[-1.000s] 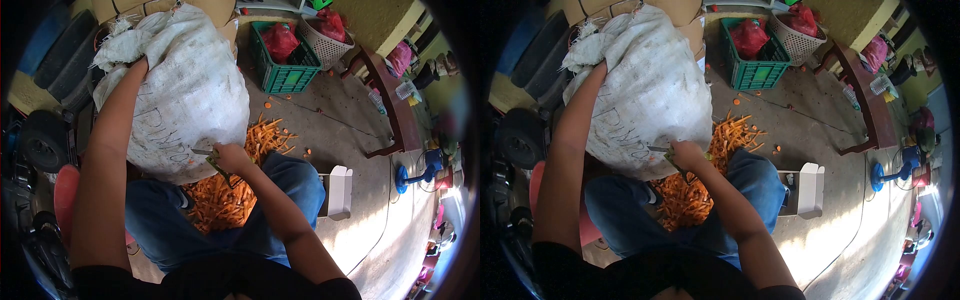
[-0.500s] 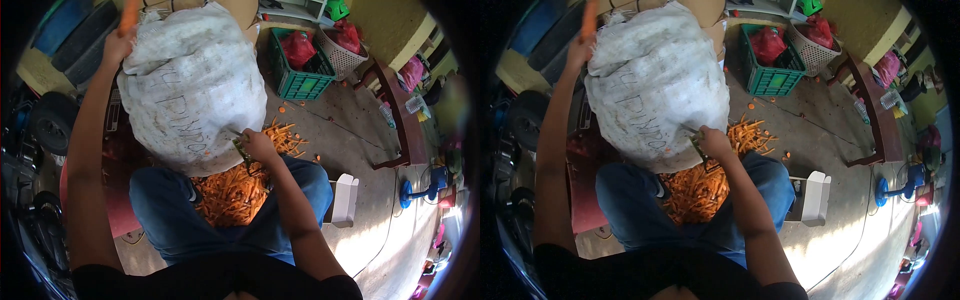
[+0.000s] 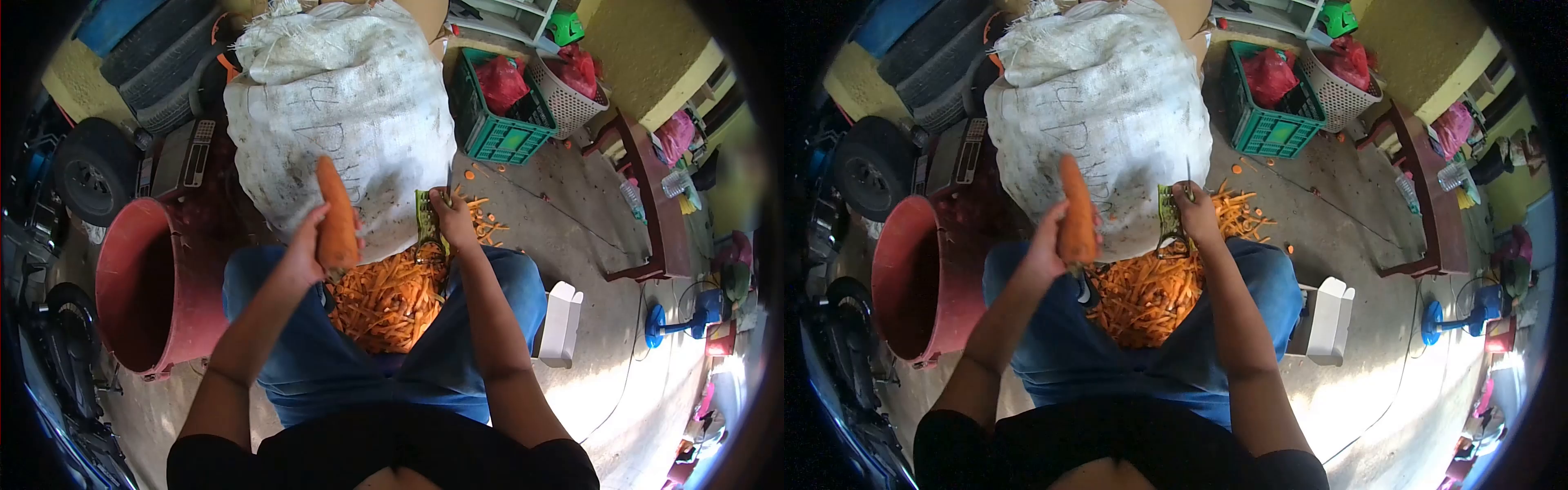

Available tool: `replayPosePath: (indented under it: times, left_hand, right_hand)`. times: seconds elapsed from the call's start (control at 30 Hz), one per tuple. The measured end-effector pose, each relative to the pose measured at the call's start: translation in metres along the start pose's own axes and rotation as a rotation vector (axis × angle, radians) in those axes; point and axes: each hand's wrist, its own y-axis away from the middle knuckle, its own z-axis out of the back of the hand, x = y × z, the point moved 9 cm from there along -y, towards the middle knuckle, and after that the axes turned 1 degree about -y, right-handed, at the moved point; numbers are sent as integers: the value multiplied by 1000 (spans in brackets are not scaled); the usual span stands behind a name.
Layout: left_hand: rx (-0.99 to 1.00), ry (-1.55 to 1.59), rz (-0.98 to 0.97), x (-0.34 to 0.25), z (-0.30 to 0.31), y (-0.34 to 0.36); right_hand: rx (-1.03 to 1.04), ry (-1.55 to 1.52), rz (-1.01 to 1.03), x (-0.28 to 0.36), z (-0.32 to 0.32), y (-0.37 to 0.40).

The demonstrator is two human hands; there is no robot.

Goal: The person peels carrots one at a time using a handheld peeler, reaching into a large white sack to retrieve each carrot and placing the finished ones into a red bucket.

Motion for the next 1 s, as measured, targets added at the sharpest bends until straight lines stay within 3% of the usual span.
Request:
replayPosePath:
  times: [0.03,0.13,0.17,0.23,0.27,0.3,0.37,0.4,0.47,0.63,0.7,0.77,0.83,0.9,1.0]
  left_hand:
    - [-1,29,88,25,6,-6]
    - [-33,54,78,70,29,-28]
    - [-43,69,88,76,32,-28]
    - [44,-37,236,79,19,-27]
    - [8,-72,202,77,21,-30]
    - [5,-69,194,79,18,-32]
    - [-229,-137,135,79,32,-32]
    - [-231,-132,136,81,32,-34]
    - [-109,-1,213,92,26,-42]
    - [51,135,256,103,34,-46]
    - [148,16,338,107,32,-43]
    - [229,-46,396,109,13,-26]
    - [315,-103,459,113,-14,-4]
    - [6,-515,366,103,1,2]
    - [-12,-321,344,102,28,-23]
  right_hand:
    - [-8,7,-5,1,1,3]
    - [-229,-321,-178,-7,13,17]
    - [-225,-312,-196,-10,9,22]
    - [-270,-613,-222,-16,-6,28]
    - [-256,-484,-168,-12,-11,29]
    - [-265,-610,-151,-14,-26,31]
    - [-209,-311,-93,-7,-37,39]
    - [-206,-308,-95,0,-43,46]
    - [-213,-163,91,37,-50,56]
    - [-202,6,124,41,-59,61]
    - [-326,254,230,47,-51,61]
    - [-504,286,238,35,-20,42]
    - [-746,425,124,2,41,9]
    - [-877,347,90,2,83,4]
    - [-808,102,100,-2,84,0]
